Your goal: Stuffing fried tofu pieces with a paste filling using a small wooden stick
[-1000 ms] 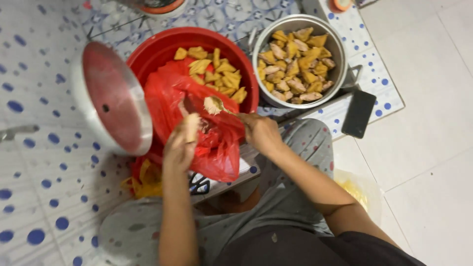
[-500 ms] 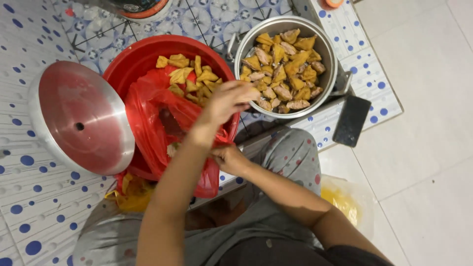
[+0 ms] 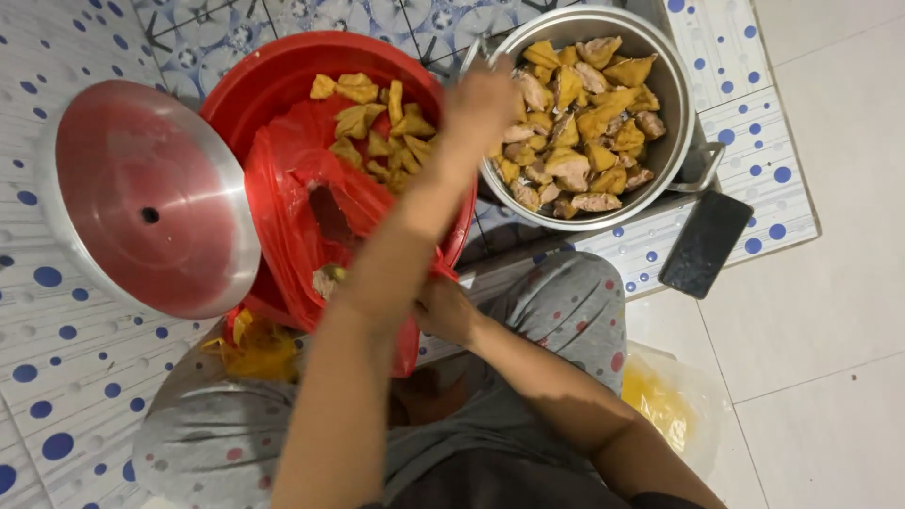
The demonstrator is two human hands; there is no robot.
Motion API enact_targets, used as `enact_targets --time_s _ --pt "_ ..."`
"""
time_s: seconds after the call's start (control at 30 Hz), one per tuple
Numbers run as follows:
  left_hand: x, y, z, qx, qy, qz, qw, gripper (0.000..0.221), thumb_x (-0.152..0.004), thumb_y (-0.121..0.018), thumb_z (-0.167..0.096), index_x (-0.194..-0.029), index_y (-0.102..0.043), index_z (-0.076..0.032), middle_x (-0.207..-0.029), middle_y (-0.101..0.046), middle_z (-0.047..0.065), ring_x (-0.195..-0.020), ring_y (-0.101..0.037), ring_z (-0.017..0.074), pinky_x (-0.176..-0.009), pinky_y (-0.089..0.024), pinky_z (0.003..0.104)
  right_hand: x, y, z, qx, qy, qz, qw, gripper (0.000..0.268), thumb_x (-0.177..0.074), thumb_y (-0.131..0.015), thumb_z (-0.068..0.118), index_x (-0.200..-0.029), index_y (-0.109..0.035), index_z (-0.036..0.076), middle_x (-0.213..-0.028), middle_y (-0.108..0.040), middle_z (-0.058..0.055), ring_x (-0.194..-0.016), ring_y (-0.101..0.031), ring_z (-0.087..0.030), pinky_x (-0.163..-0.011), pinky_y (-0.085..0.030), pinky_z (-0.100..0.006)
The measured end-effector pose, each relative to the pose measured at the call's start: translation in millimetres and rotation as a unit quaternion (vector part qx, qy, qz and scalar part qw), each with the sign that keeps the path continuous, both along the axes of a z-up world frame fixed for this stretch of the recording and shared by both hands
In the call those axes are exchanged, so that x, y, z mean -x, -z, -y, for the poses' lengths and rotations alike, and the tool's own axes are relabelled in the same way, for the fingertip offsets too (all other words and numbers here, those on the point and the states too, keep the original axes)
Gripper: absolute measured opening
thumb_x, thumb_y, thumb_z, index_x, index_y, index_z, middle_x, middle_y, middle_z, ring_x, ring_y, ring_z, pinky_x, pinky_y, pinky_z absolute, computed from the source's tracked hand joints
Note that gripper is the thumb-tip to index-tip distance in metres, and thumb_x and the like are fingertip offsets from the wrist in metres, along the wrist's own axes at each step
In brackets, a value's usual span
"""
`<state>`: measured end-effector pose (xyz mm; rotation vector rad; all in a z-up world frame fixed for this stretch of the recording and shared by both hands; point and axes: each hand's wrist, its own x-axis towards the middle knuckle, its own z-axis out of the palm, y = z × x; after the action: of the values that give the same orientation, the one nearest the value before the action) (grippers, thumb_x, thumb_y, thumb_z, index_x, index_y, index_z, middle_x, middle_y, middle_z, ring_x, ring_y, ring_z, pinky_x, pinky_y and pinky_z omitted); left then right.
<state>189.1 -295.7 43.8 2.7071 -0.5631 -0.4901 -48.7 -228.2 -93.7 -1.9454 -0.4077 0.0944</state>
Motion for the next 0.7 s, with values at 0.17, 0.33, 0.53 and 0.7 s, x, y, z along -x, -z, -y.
enact_targets --time_s 0.17,0.33,0.53,0.7 --pt "-23.4 39.1 -82.4 -0.100 0.024 -0.080 0.991 0.025 -0.097 -0.056 -0.013 -0.116 -0.069 -0.004 -0.108 -0.072 0.022 -0.102 -0.070 0.0418 -0.082 -0.058 0.055 -0.9 -27.9 0.7 -0.047 -0.010 -0.033 0.998 0.031 -0.095 -0.061 0.010 -0.123 -0.074 0.016 -0.111 -0.078 -0.011 -0.098 -0.075 -0.028 -0.079 -0.058 -0.034" --pt "24.7 55.3 -112.4 -0.153 0.100 -0.206 0.961 0.046 -0.092 -0.069 -0.028 -0.124 -0.069 0.006 -0.112 -0.070 0.030 -0.104 -0.070 0.0449 -0.088 -0.057 0.057 -0.3 -14.0 -5.6 -0.063 0.001 -0.086 0.994 0.026 -0.096 -0.064 0.013 -0.118 -0.077 0.016 -0.112 -0.077 -0.010 -0.106 -0.073 -0.029 -0.083 -0.060 -0.034" --pt "63.0 153.2 -102.2 -0.238 0.178 0.102 0.949 0.021 -0.077 -0.081 -0.020 -0.084 -0.076 -0.001 -0.068 -0.065 0.018 -0.066 -0.070 0.0369 -0.052 -0.057 0.052 -1.9 8.3 -10.7 -0.027 0.046 -0.138 0.989 0.016 -0.095 -0.065 0.019 -0.101 -0.080 0.018 -0.084 -0.077 -0.006 -0.083 -0.075 -0.027 -0.067 -0.058 -0.035" --pt "60.5 87.7 -119.2 -0.060 0.010 0.010 0.998 0.030 -0.088 -0.067 -0.028 -0.098 -0.077 -0.001 -0.085 -0.070 0.021 -0.085 -0.073 0.0440 -0.067 -0.059 0.058 -10.0 8.9 -13.2 -0.184 0.031 -0.220 0.958 0.019 -0.098 -0.056 0.007 -0.107 -0.073 0.008 -0.073 -0.072 -0.004 -0.058 -0.060 -0.010 -0.047 -0.049 -0.025"
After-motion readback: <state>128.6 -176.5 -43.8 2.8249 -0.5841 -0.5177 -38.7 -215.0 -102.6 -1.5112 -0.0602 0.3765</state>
